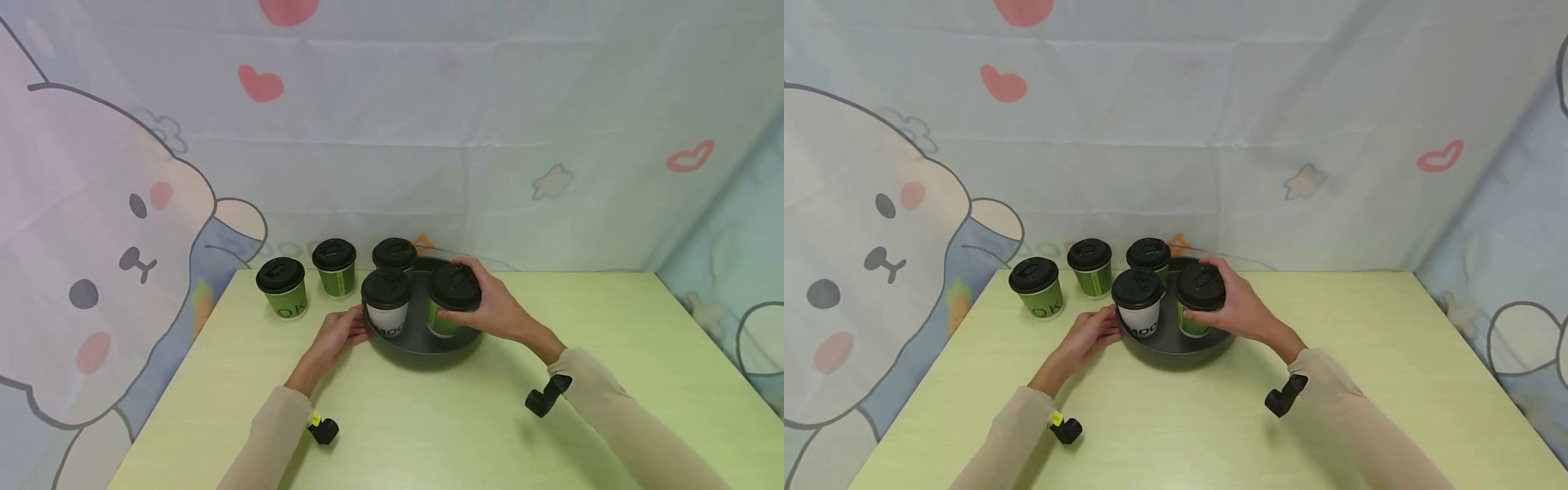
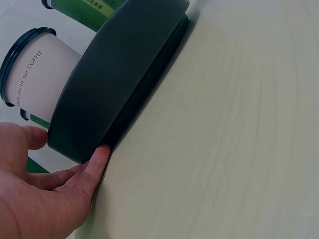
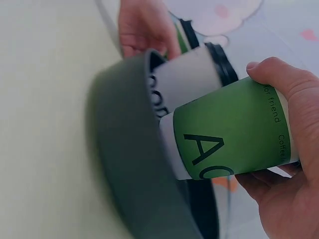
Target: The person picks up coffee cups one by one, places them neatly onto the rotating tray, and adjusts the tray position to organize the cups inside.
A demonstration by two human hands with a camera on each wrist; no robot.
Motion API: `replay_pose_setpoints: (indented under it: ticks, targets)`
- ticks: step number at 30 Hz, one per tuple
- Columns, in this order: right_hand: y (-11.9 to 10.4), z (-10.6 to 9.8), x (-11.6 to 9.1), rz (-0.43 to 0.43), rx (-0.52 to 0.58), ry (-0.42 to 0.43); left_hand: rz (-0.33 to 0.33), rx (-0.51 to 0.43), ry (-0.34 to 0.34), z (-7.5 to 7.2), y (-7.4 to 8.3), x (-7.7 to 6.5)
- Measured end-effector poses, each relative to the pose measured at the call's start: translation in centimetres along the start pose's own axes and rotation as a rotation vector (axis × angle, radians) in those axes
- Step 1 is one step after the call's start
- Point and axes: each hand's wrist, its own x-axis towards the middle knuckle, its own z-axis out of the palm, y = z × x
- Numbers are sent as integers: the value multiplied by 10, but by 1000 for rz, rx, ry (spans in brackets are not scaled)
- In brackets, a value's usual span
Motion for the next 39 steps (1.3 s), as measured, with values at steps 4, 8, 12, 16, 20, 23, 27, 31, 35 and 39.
replay_pose_setpoints:
  ticks: [4,8,12,16,20,23,27,31,35,39]
  targets:
    - [2,15,-4,-3,5,-23,-1,3,1,0,-1,1]
    - [4,27,-7,-18,-23,-37,-1,-5,3,0,-1,2]
    - [4,35,-10,-44,-67,-41,-2,-13,1,-1,-2,2]
    - [3,39,-11,-66,-90,-38,0,-14,-5,-1,-2,2]
    - [4,42,-10,-81,-98,-38,0,-12,-7,-1,-2,2]
    - [5,43,-10,-79,-106,-40,-2,-9,-7,-1,-1,1]
    - [5,44,-9,-76,-114,-40,3,-8,-10,-1,-1,0]
    - [5,45,-9,-75,-115,-37,7,-11,-13,-1,-1,1]
    - [4,45,-9,-74,-105,-38,5,-16,-8,-1,-1,2]
    - [5,45,-9,-73,-99,-38,3,-21,-9,-1,-1,1]
